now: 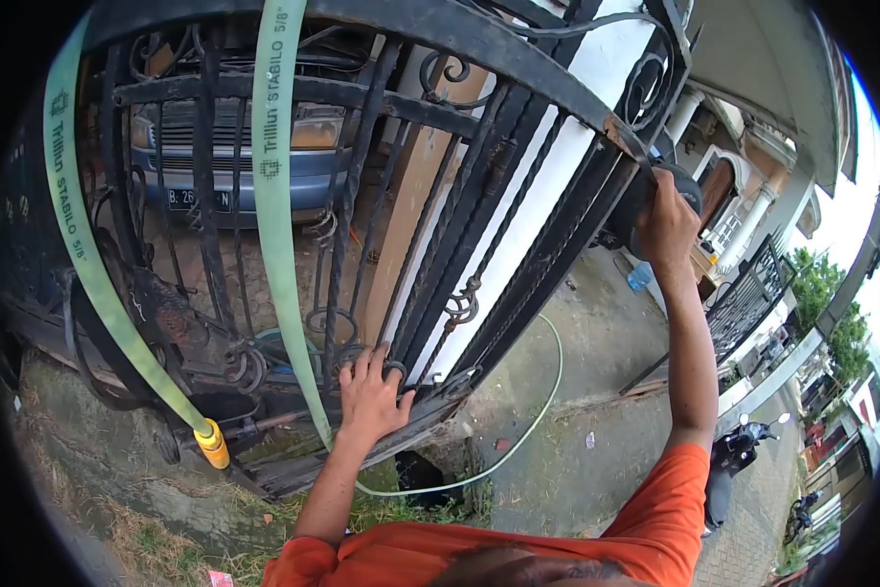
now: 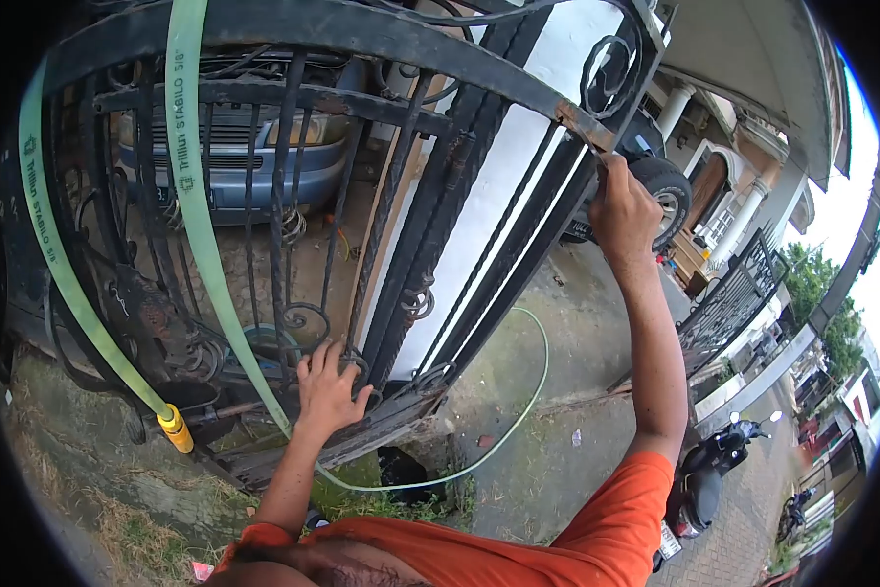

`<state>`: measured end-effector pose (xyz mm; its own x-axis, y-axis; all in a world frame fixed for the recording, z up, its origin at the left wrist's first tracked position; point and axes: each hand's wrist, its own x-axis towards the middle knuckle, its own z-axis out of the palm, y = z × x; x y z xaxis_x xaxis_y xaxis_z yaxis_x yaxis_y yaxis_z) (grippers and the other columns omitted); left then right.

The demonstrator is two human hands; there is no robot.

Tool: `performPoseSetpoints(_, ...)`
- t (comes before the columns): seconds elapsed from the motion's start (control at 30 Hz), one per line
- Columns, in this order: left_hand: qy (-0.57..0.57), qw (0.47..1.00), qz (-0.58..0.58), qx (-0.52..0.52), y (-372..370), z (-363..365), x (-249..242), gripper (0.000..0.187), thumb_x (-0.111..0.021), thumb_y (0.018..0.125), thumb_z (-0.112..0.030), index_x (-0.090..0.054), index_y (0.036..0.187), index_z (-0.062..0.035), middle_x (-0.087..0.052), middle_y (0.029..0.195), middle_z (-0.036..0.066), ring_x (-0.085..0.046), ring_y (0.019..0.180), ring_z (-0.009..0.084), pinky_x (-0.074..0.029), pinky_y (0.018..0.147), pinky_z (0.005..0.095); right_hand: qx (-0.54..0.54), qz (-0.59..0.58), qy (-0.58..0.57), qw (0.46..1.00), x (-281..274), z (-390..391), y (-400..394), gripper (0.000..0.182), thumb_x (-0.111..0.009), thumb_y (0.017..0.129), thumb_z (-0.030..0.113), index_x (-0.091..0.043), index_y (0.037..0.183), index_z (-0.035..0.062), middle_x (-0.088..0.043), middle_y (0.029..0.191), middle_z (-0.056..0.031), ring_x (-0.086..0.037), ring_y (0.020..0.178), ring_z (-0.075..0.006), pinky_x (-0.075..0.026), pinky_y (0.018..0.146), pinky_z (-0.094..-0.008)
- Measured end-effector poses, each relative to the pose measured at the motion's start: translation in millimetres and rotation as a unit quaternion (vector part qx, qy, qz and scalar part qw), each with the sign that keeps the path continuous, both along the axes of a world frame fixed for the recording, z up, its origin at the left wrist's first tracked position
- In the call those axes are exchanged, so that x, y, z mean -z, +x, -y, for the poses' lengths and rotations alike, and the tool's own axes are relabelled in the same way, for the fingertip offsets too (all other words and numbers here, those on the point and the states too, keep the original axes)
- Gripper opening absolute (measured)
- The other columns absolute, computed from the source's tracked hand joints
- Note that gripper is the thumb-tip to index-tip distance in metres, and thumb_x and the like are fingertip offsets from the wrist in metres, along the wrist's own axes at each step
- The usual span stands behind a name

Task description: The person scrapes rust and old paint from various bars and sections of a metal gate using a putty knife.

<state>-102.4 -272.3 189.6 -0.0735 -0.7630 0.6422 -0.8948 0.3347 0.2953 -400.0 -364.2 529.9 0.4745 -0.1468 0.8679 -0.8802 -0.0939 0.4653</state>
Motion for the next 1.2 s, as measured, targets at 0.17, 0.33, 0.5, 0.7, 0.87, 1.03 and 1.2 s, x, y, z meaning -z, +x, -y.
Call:
performPoseSetpoints(0.17, -0.102, 0.986, -0.074, 0.11, -2, -35, -38, 0.041, -0.076, 0.074, -0.03, -0.067, 0.108, -0.0091, -0.045, 0.139, 0.019, -0.043, 0.127, 0.0408, -0.037, 0.1, 0.0547, -0.271, -0.063, -0.149, 0.949, -29, -52, 101, 0.03, -0.07, 0.083, 0.008, -0.058, 0.11, 0.012, -0.065, 0.07, -0.0054, -0.065, 0.058, -0.0197, -0.048, 0.05, -0.0318)
performPoseSetpoints(0.33, -0.409, 0.912, -0.017, 0.034, 52, -124, -105, 0.017, -0.066, 0.08, -0.023, -0.067, 0.093, -0.0107, -0.059, 0.112, 0.011, -0.055, 0.108, 0.0346, -0.047, 0.089, 0.0472, -0.257, -0.128, -0.084, 0.954, -63, -67, 159, 0.036, -0.06, 0.084, 0.001, -0.048, 0.116, 0.0129, -0.065, 0.07, -0.0069, -0.068, 0.061, -0.024, -0.052, 0.05, -0.0339)
performPoseSetpoints(0.5, -0.533, 0.779, -0.177, -0.28, 128, -160, -150, 0.033, -0.053, 0.092, -0.013, -0.05, 0.121, 0.0023, -0.049, 0.129, 0.021, -0.047, 0.122, 0.032, -0.035, 0.105, 0.0442, -0.075, -0.167, 0.081, 0.98, -89, -74, 175, 0.035, -0.052, 0.087, -0.002, -0.041, 0.115, 0.015, -0.066, 0.075, -0.0131, -0.069, 0.068, -0.0299, -0.051, 0.05, -0.0395)
performPoseSetpoints(0.7, -0.336, 0.869, -0.347, -0.108, 184, -144, -154, 0.05, -0.05, 0.1, -0.032, -0.043, 0.135, 0.0033, -0.055, 0.126, 0.019, -0.054, 0.115, 0.027, -0.04, 0.099, 0.0356, -0.173, -0.116, 0.188, 0.96, -92, -121, 175, 0.021, -0.052, 0.094, 0.008, -0.04, 0.111, 0.0086, -0.062, 0.066, -0.0186, -0.065, 0.062, -0.0365, -0.048, 0.054, -0.0459)
performPoseSetpoints(0.87, -0.322, 0.862, -0.377, -0.108, 183, -143, -147, 0.051, -0.052, 0.099, -0.03, -0.041, 0.139, 0.0003, -0.055, 0.129, 0.017, -0.052, 0.119, 0.0248, -0.038, 0.102, 0.0345, -0.444, 0.007, 0.101, 0.89, -71, -153, 153, 0.017, -0.05, 0.096, 0.012, -0.041, 0.108, 0.0044, -0.063, 0.068, -0.0226, -0.066, 0.067, -0.0397, -0.049, 0.056, -0.0475)
performPoseSetpoints(1.03, -0.309, 0.847, -0.42, 0.107, 193, -143, -122, 0.062, -0.041, 0.102, -0.039, -0.027, 0.149, -0.001, -0.036, 0.148, 0.015, -0.033, 0.137, 0.0221, -0.02, 0.114, 0.033, -0.47, 0.117, 0.196, 0.853, -33, -157, 148, 0.021, -0.047, 0.097, 0.011, -0.041, 0.115, 0.0023, -0.064, 0.071, -0.0204, -0.067, 0.07, -0.0415, -0.05, 0.06, -0.0455)
performPoseSetpoints(1.2, -0.236, 0.835, -0.482, 0.124, 213, -136, -103, 0.081, -0.019, 0.099, -0.062, -0.022, 0.15, 0.0004, -0.02, 0.157, 0.015, -0.015, 0.146, 0.0242, -0.01, 0.118, 0.0349, -0.462, 0.055, 0.291, 0.836, 38, -223, 133, 0.02, -0.05, 0.095, 0.005, -0.046, 0.114, 0.0004, -0.059, 0.063, -0.0101, -0.064, 0.058, -0.0277, -0.048, 0.054, -0.0353)
